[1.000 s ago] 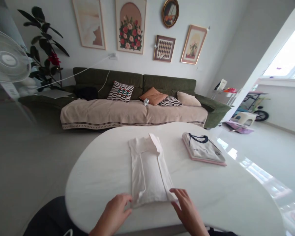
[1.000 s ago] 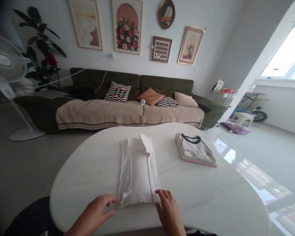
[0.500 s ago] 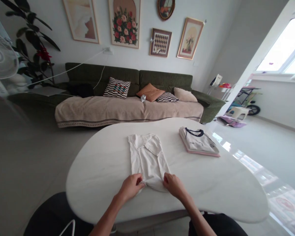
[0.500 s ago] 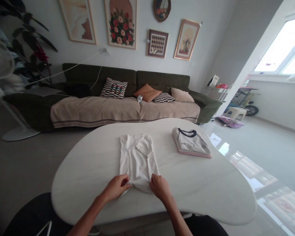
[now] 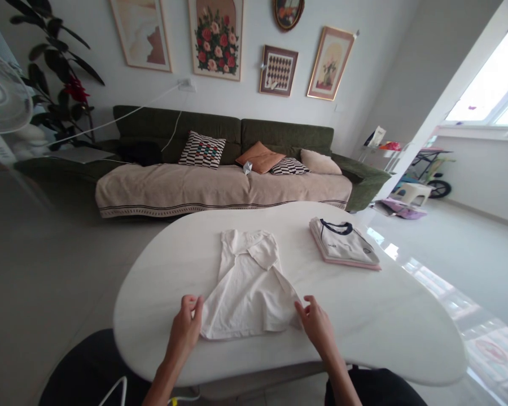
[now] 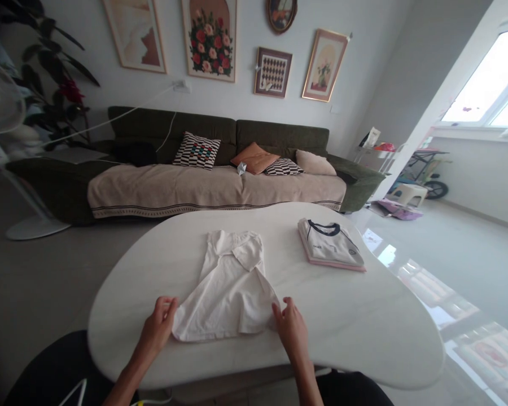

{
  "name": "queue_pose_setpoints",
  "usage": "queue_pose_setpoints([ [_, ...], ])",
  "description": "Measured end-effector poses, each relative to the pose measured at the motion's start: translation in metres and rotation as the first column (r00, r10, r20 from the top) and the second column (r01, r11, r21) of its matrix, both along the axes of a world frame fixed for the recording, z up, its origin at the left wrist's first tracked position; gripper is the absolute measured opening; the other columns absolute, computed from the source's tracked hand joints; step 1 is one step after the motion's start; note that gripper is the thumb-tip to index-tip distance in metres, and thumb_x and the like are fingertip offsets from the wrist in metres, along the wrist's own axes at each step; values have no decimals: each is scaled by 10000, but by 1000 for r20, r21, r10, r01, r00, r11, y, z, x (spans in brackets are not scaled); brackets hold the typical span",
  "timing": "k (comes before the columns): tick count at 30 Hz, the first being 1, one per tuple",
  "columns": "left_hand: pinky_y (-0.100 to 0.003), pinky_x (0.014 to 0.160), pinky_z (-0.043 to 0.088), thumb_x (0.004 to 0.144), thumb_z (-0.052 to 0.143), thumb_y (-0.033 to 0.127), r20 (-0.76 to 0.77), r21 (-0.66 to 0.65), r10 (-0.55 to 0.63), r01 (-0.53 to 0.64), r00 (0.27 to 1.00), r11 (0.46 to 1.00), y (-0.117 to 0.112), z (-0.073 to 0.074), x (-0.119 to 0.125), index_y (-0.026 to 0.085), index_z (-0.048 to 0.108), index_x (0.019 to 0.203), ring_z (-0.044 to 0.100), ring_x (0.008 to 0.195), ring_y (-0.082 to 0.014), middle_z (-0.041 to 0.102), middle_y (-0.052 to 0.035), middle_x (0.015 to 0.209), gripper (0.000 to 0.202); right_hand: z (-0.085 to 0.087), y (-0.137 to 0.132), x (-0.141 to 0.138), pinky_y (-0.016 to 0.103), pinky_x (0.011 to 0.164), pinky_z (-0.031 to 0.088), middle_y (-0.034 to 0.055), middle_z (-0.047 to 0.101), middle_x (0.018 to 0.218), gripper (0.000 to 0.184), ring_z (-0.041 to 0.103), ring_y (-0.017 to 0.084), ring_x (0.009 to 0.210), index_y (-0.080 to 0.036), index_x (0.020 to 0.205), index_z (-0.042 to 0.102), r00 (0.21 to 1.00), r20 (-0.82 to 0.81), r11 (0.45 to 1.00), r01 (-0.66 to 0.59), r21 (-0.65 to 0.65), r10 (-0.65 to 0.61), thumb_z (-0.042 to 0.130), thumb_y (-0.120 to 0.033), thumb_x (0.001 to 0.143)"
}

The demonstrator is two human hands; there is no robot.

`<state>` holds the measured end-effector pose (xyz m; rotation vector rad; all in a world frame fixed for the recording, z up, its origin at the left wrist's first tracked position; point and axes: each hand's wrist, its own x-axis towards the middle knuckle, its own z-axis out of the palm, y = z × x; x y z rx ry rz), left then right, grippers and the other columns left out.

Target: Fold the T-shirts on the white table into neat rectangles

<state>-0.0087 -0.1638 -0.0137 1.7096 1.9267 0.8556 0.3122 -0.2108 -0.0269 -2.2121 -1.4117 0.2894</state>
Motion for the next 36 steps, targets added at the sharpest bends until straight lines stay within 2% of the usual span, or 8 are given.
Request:
queue_pose_setpoints([
  [8,-213,593,379,792,485,372,-223,-62,-117,106,968,992,39,38,31,196,579,817,585,677,-149,660,-59,807,201,23,38,-10,233,539,341,46,630,688,303,572,159,648,-224,670,507,992,127,999,19,-44,-13,319,-382,848],
  [14,-243,611,402,799,444,327,-350,-134,80,-134,934,982,27,19,-19,198,578,855,591,691,-177,645,-38,759,194,10,-1,23,243,506,326,37,618,662,225,574,172,616,-226,668,502,977,209,991,73,-112,-48,372,-324,824],
  [16,-277,700,427,773,477,281,-388,-25,148,-171,910,985,26,11,-17,168,547,1016,590,825,-206,639,-76,875,277,10,-2,19,246,518,347,34,619,727,178,580,167,640,-222,749,523,968,248,996,46,-77,-26,378,-289,827],
  [18,-306,821,416,808,427,264,-377,140,126,-78,917,987,31,8,0,119,486,1146,545,981,-215,596,-128,1037,373,16,9,6,258,551,382,51,619,810,210,584,167,686,-207,814,544,960,280,1000,1,-7,1,345,-263,849],
  [20,-308,924,371,857,338,260,-368,221,-79,170,926,960,40,8,28,123,492,1169,483,1091,-193,544,-128,1157,374,24,28,-13,268,659,421,80,618,937,257,584,170,810,-188,833,576,945,295,986,-160,35,143,323,-219,859],
  [24,-439,1014,266,870,347,346,-405,74,-470,541,784,838,52,-1,73,261,462,1238,294,1263,-233,396,-39,1355,395,29,64,-44,343,964,319,83,451,1303,288,396,217,1189,-180,1022,597,779,312,832,-550,-74,544,413,-146,802],
  [29,-551,1025,126,880,290,445,-451,-20,-495,546,743,837,50,-13,78,357,285,1334,129,1322,-277,224,3,1444,462,28,76,-38,418,1028,233,79,391,1357,419,300,227,1260,-170,1207,493,661,294,722,-659,-212,690,390,-140,802],
  [36,-613,998,60,871,281,482,-449,-67,-484,512,751,856,51,-13,79,398,229,1339,54,1328,-309,169,26,1457,478,44,89,-24,329,969,340,89,480,1283,340,428,209,1170,-172,1083,591,613,208,647,-731,-216,762,479,-152,764],
])
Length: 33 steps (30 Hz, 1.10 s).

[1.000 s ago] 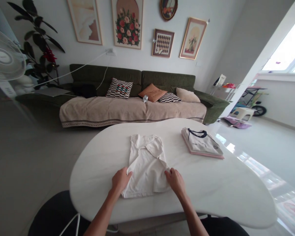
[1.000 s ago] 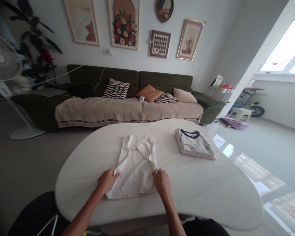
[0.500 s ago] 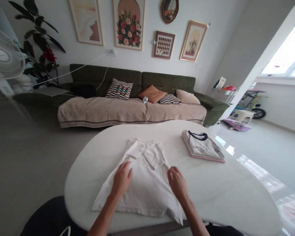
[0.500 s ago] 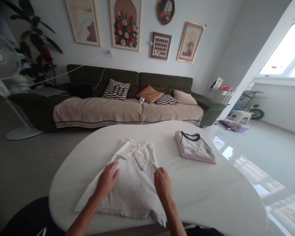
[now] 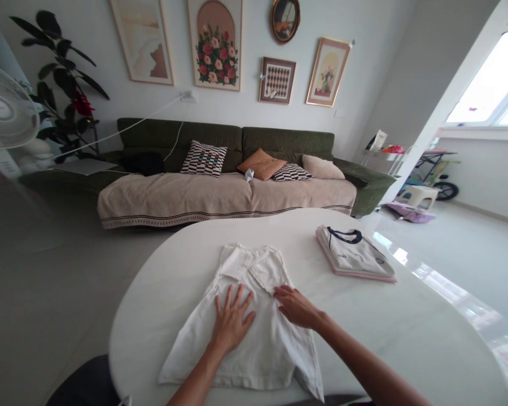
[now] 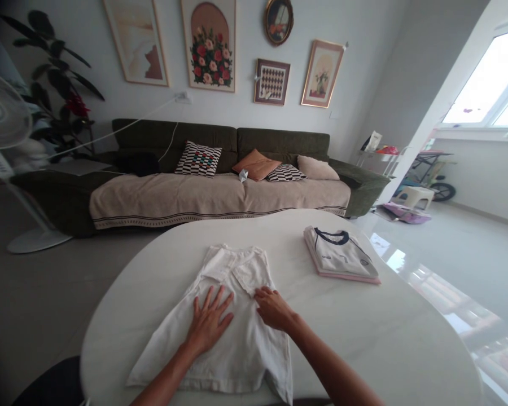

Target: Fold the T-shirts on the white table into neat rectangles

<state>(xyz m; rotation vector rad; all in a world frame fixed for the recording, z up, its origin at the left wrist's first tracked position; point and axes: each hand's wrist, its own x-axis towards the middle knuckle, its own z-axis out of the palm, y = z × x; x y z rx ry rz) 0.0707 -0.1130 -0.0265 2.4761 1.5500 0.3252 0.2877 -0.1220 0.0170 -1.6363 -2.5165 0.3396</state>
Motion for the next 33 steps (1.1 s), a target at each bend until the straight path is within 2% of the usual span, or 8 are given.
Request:
queue_pose_setpoints([
  [6,-609,1002,45,857,324,477,-18,0,17,-17,1000,1000,1,-4,1,400,234,1336,57,1329,-303,164,30,1458,494,17,25,40,283,886,403,73,610,1108,330,524,177,1061,-178,1096,587,968,-18,967,250,53,-250,423,-179,810],
  [11,-611,1004,52,854,332,486,-20,2,12,-12,1000,1000,0,-3,1,400,236,1336,66,1326,-306,177,29,1456,499,18,21,58,409,868,392,222,617,1003,407,501,284,1085,-11,1080,571,791,-23,778,606,168,-611,271,-83,815],
  [15,-610,1004,41,854,335,475,-42,-5,28,-29,999,1000,1,-3,4,397,238,1336,58,1328,-303,165,30,1458,498,-4,30,0,294,980,301,151,430,1313,404,377,189,1219,-85,1184,511,850,-53,827,523,208,-524,291,-124,847],
  [18,-612,1003,43,853,331,479,-45,4,29,-29,999,1000,1,-4,1,402,233,1336,60,1328,-305,162,31,1458,499,-23,44,-30,381,1019,232,112,300,1404,453,253,231,1287,-146,1297,393,888,-24,875,458,159,-460,349,-301,874],
  [21,-601,1009,60,846,339,496,-13,19,9,-9,1000,1000,1,-5,-2,399,232,1339,83,1325,-308,177,25,1455,514,-40,52,-25,537,999,148,114,210,1438,604,101,332,1313,-206,1359,282,812,26,809,579,101,-583,330,-525,848],
  [26,-534,1027,167,844,333,486,12,-5,36,-35,999,999,11,-7,18,263,313,1344,156,1311,-309,246,-61,1434,548,-57,54,-5,548,986,126,96,150,1457,655,44,359,1311,-260,1372,234,779,53,775,610,165,-625,259,-616,823],
  [29,-425,1048,211,880,256,400,39,-6,-49,49,998,999,33,-9,45,156,323,1342,200,1308,-244,283,-97,1415,526,-60,55,-6,542,980,143,100,169,1452,649,68,367,1306,-261,1371,239,782,70,777,598,196,-619,256,-612,825],
  [33,-463,1047,189,870,298,431,21,43,-134,133,991,990,83,-5,54,239,366,1313,160,1317,-247,291,-50,1417,488,-64,56,-7,541,975,154,105,186,1446,653,80,378,1301,-251,1373,238,786,74,778,587,222,-614,239,-610,828],
])
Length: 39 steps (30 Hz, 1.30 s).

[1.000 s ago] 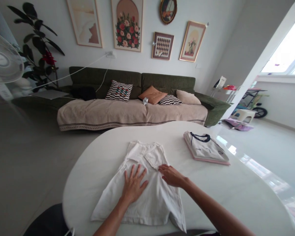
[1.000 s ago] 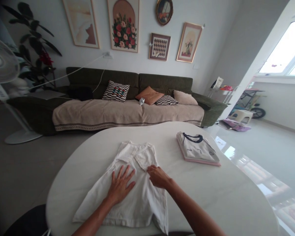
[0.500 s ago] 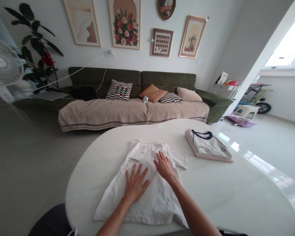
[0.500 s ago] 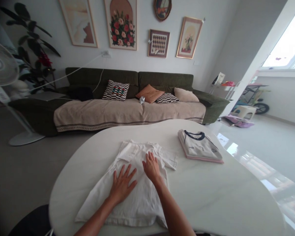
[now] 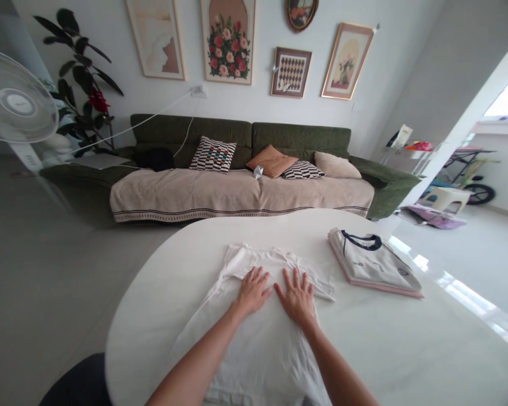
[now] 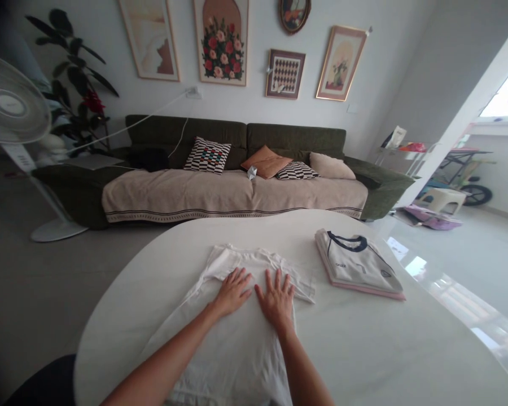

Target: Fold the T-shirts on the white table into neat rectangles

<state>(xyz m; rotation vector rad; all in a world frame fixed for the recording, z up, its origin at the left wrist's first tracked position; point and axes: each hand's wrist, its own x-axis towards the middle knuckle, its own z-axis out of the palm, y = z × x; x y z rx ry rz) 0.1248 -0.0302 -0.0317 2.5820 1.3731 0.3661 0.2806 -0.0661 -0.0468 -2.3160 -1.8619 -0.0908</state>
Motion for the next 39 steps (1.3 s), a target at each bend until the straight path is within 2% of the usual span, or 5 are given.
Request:
queue_pose_setpoints([
  [4,-626,987,93,836,413,395,-47,143,277,-268,960,953,58,17,-47,295,410,1273,52,1328,-306,265,-63,1426,449,-2,1,1,549,977,137,95,162,1454,653,54,377,1304,-260,1376,221,1000,2,1000,3,-21,-3,224,-614,828],
  [10,-627,936,207,836,409,253,103,154,850,-852,517,500,99,28,-101,103,237,1361,56,1312,-375,165,-255,1413,573,3,2,-1,552,984,107,88,114,1465,659,14,363,1311,-262,1384,186,1000,-14,998,19,-55,-20,205,-617,829],
  [16,-489,1039,163,881,286,322,-113,104,75,-63,991,993,72,2,-56,296,282,1346,153,1320,-233,246,-33,1436,465,3,3,-1,553,986,101,85,118,1465,656,-4,355,1313,-270,1380,201,999,-27,997,19,-77,-21,203,-621,826],
  [31,-597,994,112,800,289,614,-184,26,328,-329,926,944,94,7,-46,353,289,1336,140,1300,-368,227,-21,1443,596,-2,39,31,520,999,128,26,102,1472,669,8,305,1324,-328,1381,147,998,-15,994,-63,-93,62,170,-668,805],
  [39,-546,1026,132,854,289,500,-77,170,214,-199,974,965,-39,1,-41,336,222,1362,99,1327,-290,191,-5,1453,538,-2,36,33,509,1004,136,24,86,1474,671,-5,303,1325,-326,1383,133,997,-14,993,-71,-99,70,158,-668,807],
])
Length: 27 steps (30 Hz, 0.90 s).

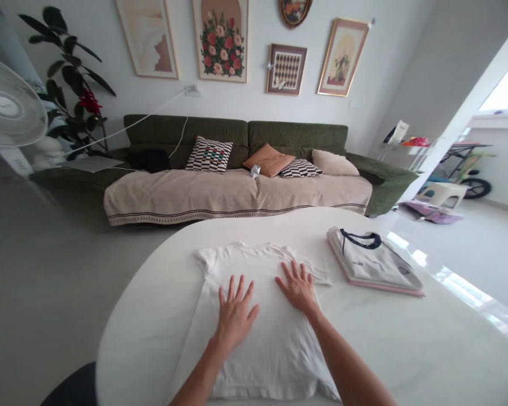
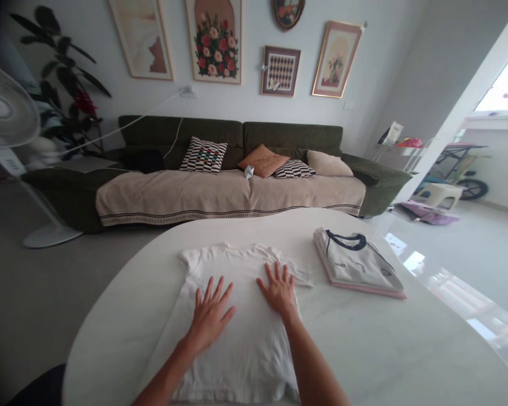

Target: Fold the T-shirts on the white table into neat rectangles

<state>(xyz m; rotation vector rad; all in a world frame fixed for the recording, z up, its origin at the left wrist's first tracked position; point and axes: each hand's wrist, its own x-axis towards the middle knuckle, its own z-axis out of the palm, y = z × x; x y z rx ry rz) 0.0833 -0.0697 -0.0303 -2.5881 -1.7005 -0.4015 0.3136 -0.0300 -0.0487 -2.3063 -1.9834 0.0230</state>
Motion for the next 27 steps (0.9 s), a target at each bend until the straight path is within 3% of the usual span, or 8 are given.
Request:
queue_pose_setpoints([
  [4,-526,1021,176,851,286,504,-5,-73,139,-139,990,988,-50,-12,-11,335,239,1358,124,1325,-279,191,0,1451,536,19,-2,-9,520,1013,113,53,93,1472,652,1,298,1327,-285,1385,164,999,-17,998,26,-61,-27,212,-624,830],
  [8,-521,1023,172,848,299,499,-14,-134,121,-122,993,984,-50,-5,-16,303,262,1356,123,1325,-280,194,-19,1450,546,38,-37,-45,496,1033,95,95,59,1469,623,-31,258,1331,-206,1394,146,999,-43,1000,21,-13,-22,244,-528,870],
  [10,-509,1023,184,858,289,473,-11,-163,106,-107,994,981,-42,-1,-24,292,285,1349,146,1321,-266,230,-30,1441,523,38,-72,-65,489,1035,115,64,26,1471,616,-50,237,1332,-223,1395,132,995,-73,997,-73,13,74,233,-528,871],
  [12,-531,1006,195,859,295,454,-23,-167,211,-212,977,963,-30,0,-39,277,332,1330,175,1311,-279,287,-62,1418,505,30,-113,-76,496,1031,138,35,27,1470,619,-38,232,1334,-245,1394,131,984,-105,989,-146,12,146,223,-548,862],
  [14,-583,969,204,852,310,450,-33,-156,397,-397,917,904,-12,0,-58,269,378,1305,193,1295,-325,317,-99,1398,493,21,-149,-78,503,1028,151,30,69,1466,615,-1,238,1335,-245,1392,146,988,-118,994,-108,-24,104,222,-546,861],
  [16,-597,943,223,855,312,431,0,-161,489,-483,872,861,10,-1,-73,292,385,1296,198,1285,-344,306,-103,1399,468,16,-176,-72,490,1033,158,42,126,1458,603,42,240,1334,-221,1389,172,993,-114,998,-15,-58,8,225,-518,868],
  [22,-528,941,279,871,309,271,148,-189,524,-496,839,847,72,2,-77,262,435,1239,298,1234,-275,427,-85,1307,390,10,-216,-49,439,1038,204,34,217,1436,551,127,216,1327,-204,1367,266,993,-98,998,58,-34,-61,225,-459,880],
  [27,-431,886,358,846,370,217,166,-176,460,-433,872,884,91,6,-79,254,586,1024,414,1132,-246,524,-70,1187,282,-1,-231,-45,428,1049,193,-4,168,1443,572,120,206,1328,-220,1370,247,999,-48,999,25,40,-23,204,-503,875],
])
